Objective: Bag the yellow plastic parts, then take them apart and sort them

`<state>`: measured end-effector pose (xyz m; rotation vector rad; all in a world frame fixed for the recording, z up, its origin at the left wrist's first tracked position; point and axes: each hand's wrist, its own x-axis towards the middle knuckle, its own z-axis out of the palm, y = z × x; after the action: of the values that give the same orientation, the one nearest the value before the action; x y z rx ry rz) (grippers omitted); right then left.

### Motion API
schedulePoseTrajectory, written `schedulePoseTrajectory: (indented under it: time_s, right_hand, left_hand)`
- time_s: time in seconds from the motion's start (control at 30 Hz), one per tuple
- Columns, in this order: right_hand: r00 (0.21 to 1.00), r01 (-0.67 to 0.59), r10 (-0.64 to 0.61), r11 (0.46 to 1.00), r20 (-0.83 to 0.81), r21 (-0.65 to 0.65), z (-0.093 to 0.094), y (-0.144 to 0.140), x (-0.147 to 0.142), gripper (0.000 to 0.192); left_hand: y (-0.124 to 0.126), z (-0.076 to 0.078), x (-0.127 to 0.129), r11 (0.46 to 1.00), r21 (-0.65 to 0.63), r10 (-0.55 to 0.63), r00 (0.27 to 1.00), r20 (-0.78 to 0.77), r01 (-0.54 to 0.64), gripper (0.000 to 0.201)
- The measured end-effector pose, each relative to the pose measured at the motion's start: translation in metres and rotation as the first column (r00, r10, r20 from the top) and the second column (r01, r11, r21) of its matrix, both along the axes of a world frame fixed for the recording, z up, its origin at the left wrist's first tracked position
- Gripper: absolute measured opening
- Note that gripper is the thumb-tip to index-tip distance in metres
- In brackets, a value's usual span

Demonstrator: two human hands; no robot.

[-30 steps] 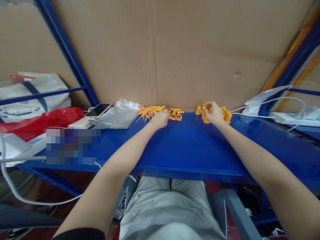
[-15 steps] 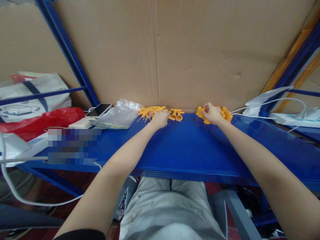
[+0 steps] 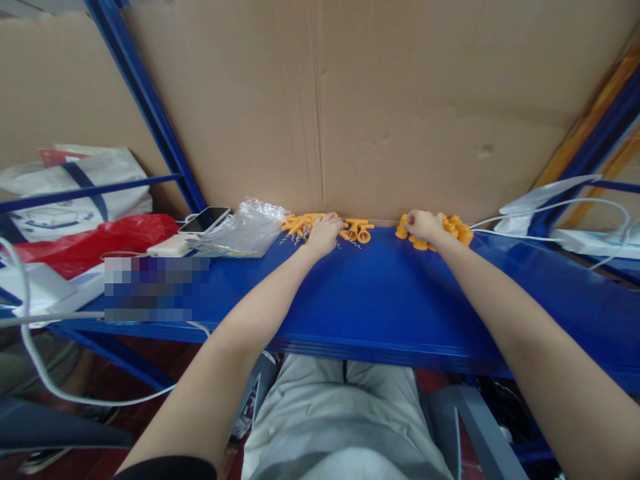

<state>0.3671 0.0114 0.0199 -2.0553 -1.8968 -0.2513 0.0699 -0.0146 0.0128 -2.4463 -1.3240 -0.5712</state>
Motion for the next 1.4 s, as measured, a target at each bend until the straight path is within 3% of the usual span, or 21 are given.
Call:
schedulePoseTrajectory:
  time_s: [0.2,0.43,0.73,0.93,1.1,1.23,1.3,1.4]
  right_hand:
    - [0.998,-0.056,0.056,0.995,0.001,0.082,-0.007,0.014,0.011,0.018]
    - [0.999,-0.042,0.044,0.997,-0.026,0.064,-0.008,0.014,0.014,0.024]
    - [0.996,-0.081,0.082,0.995,-0.028,0.051,-0.015,0.018,0.021,0.026]
    - [0.988,-0.144,0.142,0.989,0.054,0.045,-0.016,0.019,0.022,0.035]
    - [0.987,-0.103,0.1,0.994,0.122,0.023,-0.007,0.007,0.009,0.04]
    - [0.978,-0.107,0.087,0.989,0.187,0.098,0.004,-0.01,-0.013,0.041]
    - [0.972,-0.133,0.103,0.983,0.211,0.13,0.008,-0.017,-0.029,0.042]
    - [0.952,-0.21,0.189,0.975,0.24,0.067,0.012,-0.024,-0.057,0.044]
  left_hand:
    - [0.006,-0.001,-0.004,0.999,0.037,-0.005,0.999,-0.035,0.007,0.042]
    - [0.004,0.001,-0.003,0.998,0.054,0.015,0.999,-0.032,-0.013,0.042]
    - [0.01,-0.004,-0.005,1.0,0.011,-0.001,1.0,0.002,0.001,0.038]
    - [0.01,-0.005,-0.01,0.999,-0.045,-0.028,0.999,0.016,0.029,0.039]
    - [0.017,-0.011,-0.014,0.996,-0.064,-0.064,0.996,0.056,0.068,0.047]
    - [0.024,-0.017,-0.014,0.991,-0.105,-0.078,0.996,0.049,0.083,0.046]
    - [0.025,-0.018,-0.014,0.987,-0.14,-0.079,0.996,0.036,0.083,0.049]
    - [0.022,-0.017,-0.012,0.978,-0.201,-0.06,0.998,-0.008,0.057,0.053]
